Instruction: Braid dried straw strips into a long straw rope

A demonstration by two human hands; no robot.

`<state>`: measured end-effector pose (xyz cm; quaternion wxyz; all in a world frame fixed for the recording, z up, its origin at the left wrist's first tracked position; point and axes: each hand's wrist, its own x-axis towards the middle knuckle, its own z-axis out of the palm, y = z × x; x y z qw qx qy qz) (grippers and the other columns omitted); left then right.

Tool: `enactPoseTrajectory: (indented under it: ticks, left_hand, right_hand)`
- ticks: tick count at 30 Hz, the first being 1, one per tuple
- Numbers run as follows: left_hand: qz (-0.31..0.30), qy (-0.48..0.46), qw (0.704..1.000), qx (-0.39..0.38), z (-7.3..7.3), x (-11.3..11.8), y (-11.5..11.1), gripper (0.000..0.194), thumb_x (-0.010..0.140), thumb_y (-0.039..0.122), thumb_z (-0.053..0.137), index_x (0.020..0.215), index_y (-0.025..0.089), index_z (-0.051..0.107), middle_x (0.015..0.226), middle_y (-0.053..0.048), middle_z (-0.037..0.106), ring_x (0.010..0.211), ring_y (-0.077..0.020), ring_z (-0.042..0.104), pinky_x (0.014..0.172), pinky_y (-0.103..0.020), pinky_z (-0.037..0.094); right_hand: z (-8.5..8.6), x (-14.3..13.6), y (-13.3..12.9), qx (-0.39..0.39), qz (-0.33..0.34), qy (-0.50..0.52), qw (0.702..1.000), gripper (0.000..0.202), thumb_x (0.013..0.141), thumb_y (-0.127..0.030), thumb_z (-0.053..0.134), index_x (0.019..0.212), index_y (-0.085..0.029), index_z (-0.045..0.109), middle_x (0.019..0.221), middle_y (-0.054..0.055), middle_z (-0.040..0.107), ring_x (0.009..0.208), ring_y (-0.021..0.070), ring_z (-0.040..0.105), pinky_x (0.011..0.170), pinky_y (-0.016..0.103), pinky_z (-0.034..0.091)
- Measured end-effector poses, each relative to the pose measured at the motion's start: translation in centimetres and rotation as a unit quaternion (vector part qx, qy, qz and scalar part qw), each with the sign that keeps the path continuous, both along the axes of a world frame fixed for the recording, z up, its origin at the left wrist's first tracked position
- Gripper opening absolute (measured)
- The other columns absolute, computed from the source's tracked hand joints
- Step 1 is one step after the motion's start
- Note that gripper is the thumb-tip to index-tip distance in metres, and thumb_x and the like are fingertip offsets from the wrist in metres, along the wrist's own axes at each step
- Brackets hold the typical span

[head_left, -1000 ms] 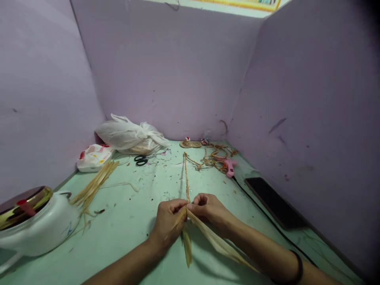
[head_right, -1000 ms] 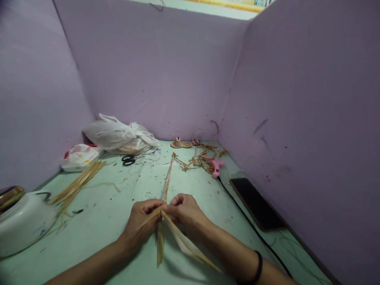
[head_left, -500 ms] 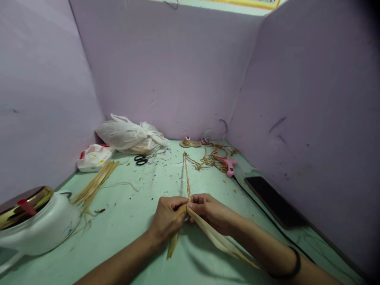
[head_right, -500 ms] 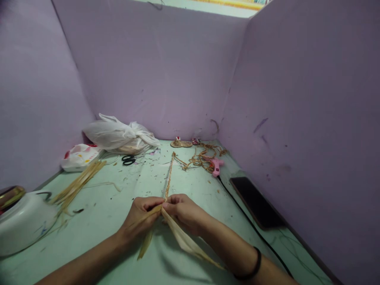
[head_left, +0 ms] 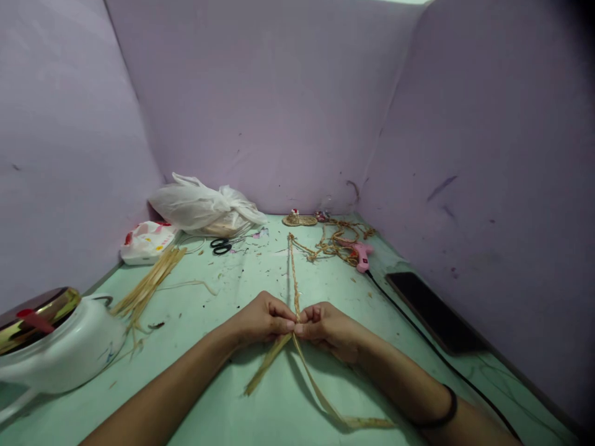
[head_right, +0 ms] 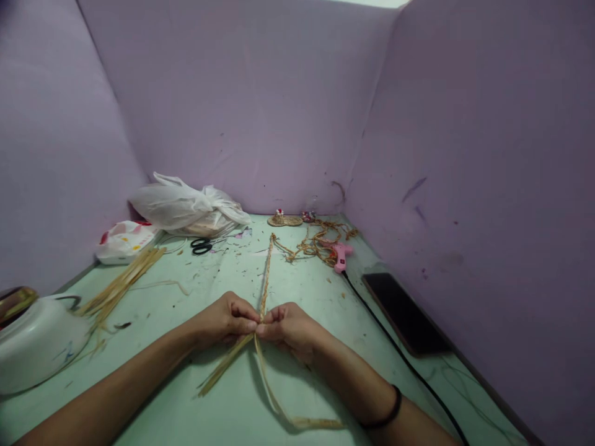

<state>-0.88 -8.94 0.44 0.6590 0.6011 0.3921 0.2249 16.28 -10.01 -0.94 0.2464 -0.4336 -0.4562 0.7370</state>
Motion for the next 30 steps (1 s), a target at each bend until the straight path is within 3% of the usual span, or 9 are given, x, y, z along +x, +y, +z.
enactPoseTrajectory:
  ticks: [3, 11, 17, 23, 28, 30]
  left_hand:
    - [0.011, 0.014, 1.000, -0.012, 0.0, 0.3, -0.1, 0.032, 0.055, 0.036, 0.069, 0.068, 0.007, 0.066, 0.040, 0.004, 0.043, 0.033, -0.0024, 0.028, 0.035, -0.019, 0.016]
    - [0.026, 0.032, 0.999, 0.009, 0.0, 0.8, -0.6, 0.031, 0.056, 0.035, 0.067, 0.072, 0.009, 0.061, 0.045, 0.005, 0.046, 0.036, -0.0040, 0.034, 0.037, -0.019, 0.024]
    - [0.023, 0.119, 0.976, 0.180, -0.2, 1.5, -1.3, 0.020, 0.068, 0.025, 0.052, 0.068, 0.010, 0.065, 0.048, 0.005, 0.040, 0.045, -0.0046, 0.029, 0.043, -0.019, 0.021]
    - [0.081, 0.217, 0.952, 0.201, 0.5, 1.5, -1.9, 0.036, 0.066, 0.023, 0.051, 0.097, 0.009, 0.062, 0.051, 0.003, 0.049, 0.048, -0.0080, 0.040, 0.048, -0.019, 0.029]
    - [0.150, 0.308, 0.925, 0.164, 1.9, 2.0, -3.3, 0.018, 0.065, 0.024, 0.050, 0.064, 0.011, 0.063, 0.055, -0.003, 0.057, 0.052, -0.0111, 0.046, 0.048, -0.021, 0.029]
    - [0.166, 0.316, 0.918, 0.174, 2.3, 2.3, -4.1, 0.018, 0.067, 0.022, 0.048, 0.061, 0.013, 0.062, 0.058, -0.004, 0.060, 0.053, -0.0120, 0.048, 0.049, -0.021, 0.030]
  right_hand:
    - [0.1, -0.2, -0.1, 0.009, -0.019, -0.004, 1.000, 0.031, 0.050, -0.031, 0.074, 0.057, -0.014, 0.048, 0.036, -0.009, 0.033, 0.033, 0.0016, 0.020, 0.037, 0.022, 0.006]
    - [0.7, -0.2, -0.3, -0.061, -0.035, 0.025, 0.997, 0.032, 0.046, -0.027, 0.075, 0.053, -0.012, 0.049, 0.037, -0.009, 0.034, 0.034, 0.0003, 0.019, 0.037, 0.021, 0.004]
    - [0.5, -0.3, -0.5, -0.048, -0.079, -0.029, 0.995, 0.032, 0.044, -0.030, 0.075, 0.049, -0.013, 0.049, 0.032, -0.009, 0.031, 0.032, 0.0009, 0.018, 0.037, 0.022, 0.004]
    - [0.1, -0.8, -1.2, -0.007, -0.113, -0.011, 0.994, 0.028, 0.051, -0.033, 0.071, 0.050, -0.012, 0.053, 0.033, -0.007, 0.036, 0.033, 0.0016, 0.019, 0.037, 0.023, 0.005]
    - [-0.3, -1.3, -1.6, 0.002, -0.149, 0.013, 0.989, 0.027, 0.051, -0.032, 0.071, 0.051, -0.013, 0.053, 0.039, -0.003, 0.047, 0.034, 0.0022, 0.022, 0.038, 0.023, 0.008]
    - [-0.4, -1.4, -1.8, 0.011, -0.157, 0.029, 0.987, 0.028, 0.050, -0.032, 0.072, 0.053, -0.013, 0.052, 0.044, -0.001, 0.052, 0.036, 0.0026, 0.025, 0.039, 0.022, 0.011]
